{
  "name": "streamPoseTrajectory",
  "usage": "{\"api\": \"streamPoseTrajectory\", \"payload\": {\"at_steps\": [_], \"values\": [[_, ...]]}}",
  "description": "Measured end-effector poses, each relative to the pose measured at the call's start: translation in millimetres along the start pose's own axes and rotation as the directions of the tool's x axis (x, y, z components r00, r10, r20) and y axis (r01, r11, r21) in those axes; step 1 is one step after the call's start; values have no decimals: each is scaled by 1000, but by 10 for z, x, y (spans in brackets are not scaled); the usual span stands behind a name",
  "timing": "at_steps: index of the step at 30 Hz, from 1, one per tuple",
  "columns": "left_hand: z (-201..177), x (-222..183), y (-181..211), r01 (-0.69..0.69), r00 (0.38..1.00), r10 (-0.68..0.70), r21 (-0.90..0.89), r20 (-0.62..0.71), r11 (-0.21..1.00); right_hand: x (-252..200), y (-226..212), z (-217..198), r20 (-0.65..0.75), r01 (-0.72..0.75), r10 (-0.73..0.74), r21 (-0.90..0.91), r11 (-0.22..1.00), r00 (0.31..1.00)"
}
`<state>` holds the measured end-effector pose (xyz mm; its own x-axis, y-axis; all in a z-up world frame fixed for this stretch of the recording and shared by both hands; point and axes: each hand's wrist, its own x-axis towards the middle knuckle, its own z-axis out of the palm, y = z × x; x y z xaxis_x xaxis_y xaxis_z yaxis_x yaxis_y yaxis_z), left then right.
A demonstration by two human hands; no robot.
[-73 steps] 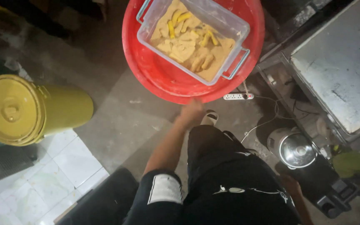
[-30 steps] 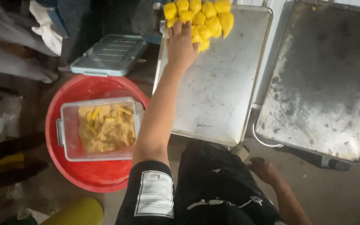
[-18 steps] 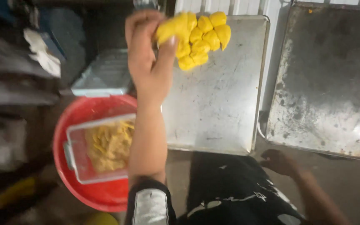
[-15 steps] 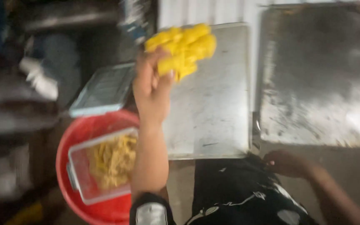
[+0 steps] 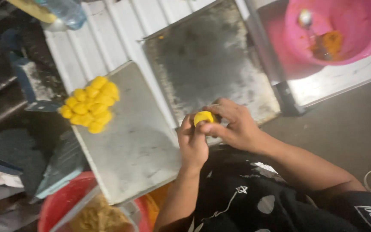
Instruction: Rolling dough and adding filling to prepare pastries.
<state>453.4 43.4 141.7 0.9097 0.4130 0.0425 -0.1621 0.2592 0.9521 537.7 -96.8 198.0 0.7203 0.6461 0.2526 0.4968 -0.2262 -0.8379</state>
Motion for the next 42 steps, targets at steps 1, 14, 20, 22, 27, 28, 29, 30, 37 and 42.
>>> {"api": "streamPoseTrajectory", "payload": {"at_steps": [1,14,20,22,27,28,29,30,37,42], "values": [[197,31,-13,120,991,-105,-221,80,968,-70,132,-170,-35,-8,8,3,1000,999],[2336,-91,-711,54,987,-74,-139,-143,989,-978,1260,-1854,161,-297,251,444,845,954],[2860,73,-213,523,852,-511,-205,113,827,-914,1665,-2611,363,-429,246,613,664,899],[2645,-63,-563,425,888,-413,-13,202,905,-825,1692,-2867,401,-335,140,472,816,905],[2586,-214,-649,-47,983,-81,648,166,760,-478,2776,-3376,254,-59,-15,280,958,967],[2601,-236,-637,-106,984,-9,630,176,769,-309,2808,-3489,256,94,-75,-65,993,964],[2615,-257,-626,-166,981,63,611,186,774,-138,2838,-3601,277,236,-129,-399,886,952],[2649,-282,-583,-168,981,68,613,184,772,-83,2906,-3545,278,241,-135,-398,885,951],[2700,-415,-382,-153,981,57,551,188,821,147,3439,-3246,601,202,340,-655,729,723],[2672,-384,-295,-13,997,-29,501,77,865,181,3397,-3289,635,273,324,-658,701,701]]}}
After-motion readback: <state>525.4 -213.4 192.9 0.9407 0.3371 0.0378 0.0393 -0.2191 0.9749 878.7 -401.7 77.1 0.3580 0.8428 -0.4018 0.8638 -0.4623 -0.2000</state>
